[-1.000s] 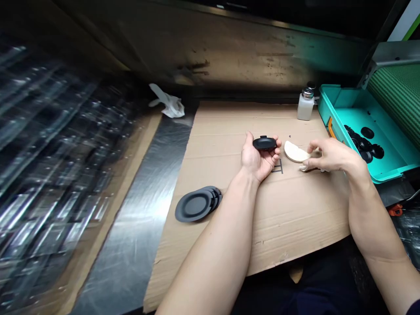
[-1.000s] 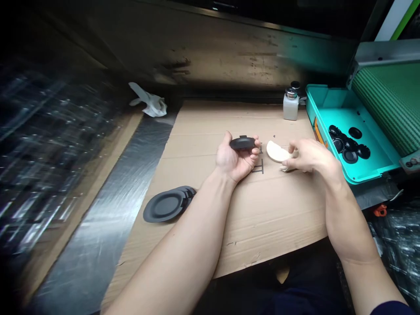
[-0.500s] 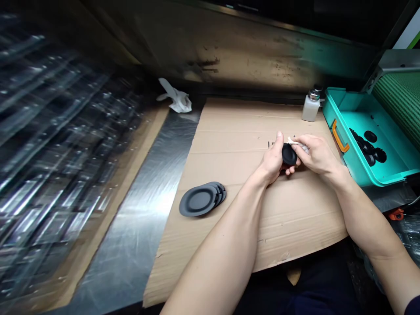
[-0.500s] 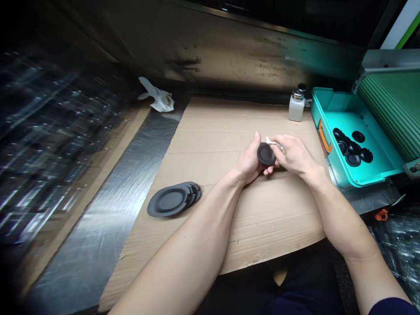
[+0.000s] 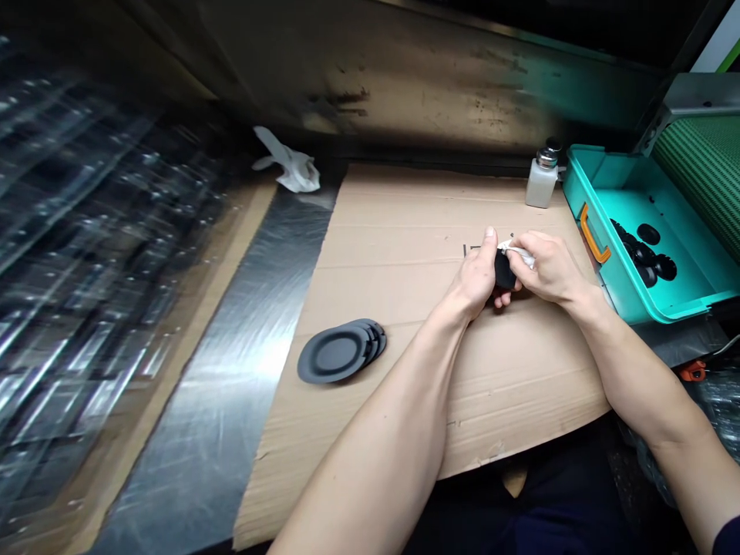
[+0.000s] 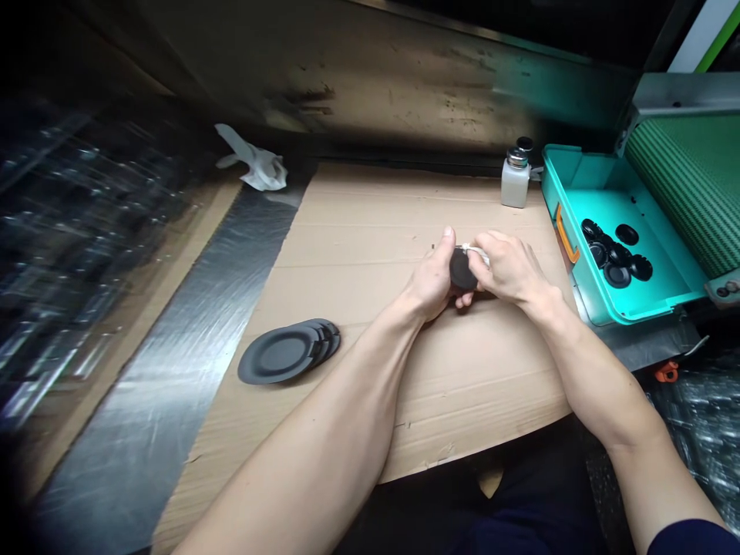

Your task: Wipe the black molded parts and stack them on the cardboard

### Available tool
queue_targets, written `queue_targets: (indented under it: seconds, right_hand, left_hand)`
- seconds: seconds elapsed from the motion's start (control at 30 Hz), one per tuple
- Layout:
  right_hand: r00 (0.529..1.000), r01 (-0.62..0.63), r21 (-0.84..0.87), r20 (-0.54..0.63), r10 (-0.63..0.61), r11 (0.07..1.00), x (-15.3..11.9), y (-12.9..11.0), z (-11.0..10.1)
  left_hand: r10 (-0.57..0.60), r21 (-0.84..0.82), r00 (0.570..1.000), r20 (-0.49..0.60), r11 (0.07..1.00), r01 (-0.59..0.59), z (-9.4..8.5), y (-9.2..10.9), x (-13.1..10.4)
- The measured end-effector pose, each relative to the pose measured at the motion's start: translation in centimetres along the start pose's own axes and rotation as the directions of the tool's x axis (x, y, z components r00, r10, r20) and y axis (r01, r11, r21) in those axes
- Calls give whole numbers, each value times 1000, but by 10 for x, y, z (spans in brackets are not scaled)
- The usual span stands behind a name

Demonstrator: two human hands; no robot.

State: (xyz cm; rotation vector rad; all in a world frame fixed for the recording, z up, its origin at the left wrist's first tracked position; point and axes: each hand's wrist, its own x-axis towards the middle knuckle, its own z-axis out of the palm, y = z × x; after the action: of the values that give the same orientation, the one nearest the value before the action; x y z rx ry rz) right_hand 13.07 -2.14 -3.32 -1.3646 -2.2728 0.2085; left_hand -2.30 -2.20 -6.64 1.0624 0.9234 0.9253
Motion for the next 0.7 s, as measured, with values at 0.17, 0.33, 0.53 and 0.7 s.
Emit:
queue_targets:
  seconds: [0.17,0.33,0.53,0.7]
  right_hand:
    - [996,-3,-5,84,3,1000,0,1,-11]
    - [991,12,-29,132,-8,1000,0,2,-18]
    - [987,-5,-72,159,17,997,-1,-1,-17]
    - [988,-21,-149,149,43,989,0,-10,-19]
  left_hand:
    - [19,53,1000,3,998,-19,2,-1,-1]
    - [21,107,1000,0,994,-21,5,-3,-2]
    - [39,114,999,-30,993,-35,6,-8,0]
    - [51,125,997,-66,991,-43,7,-9,0]
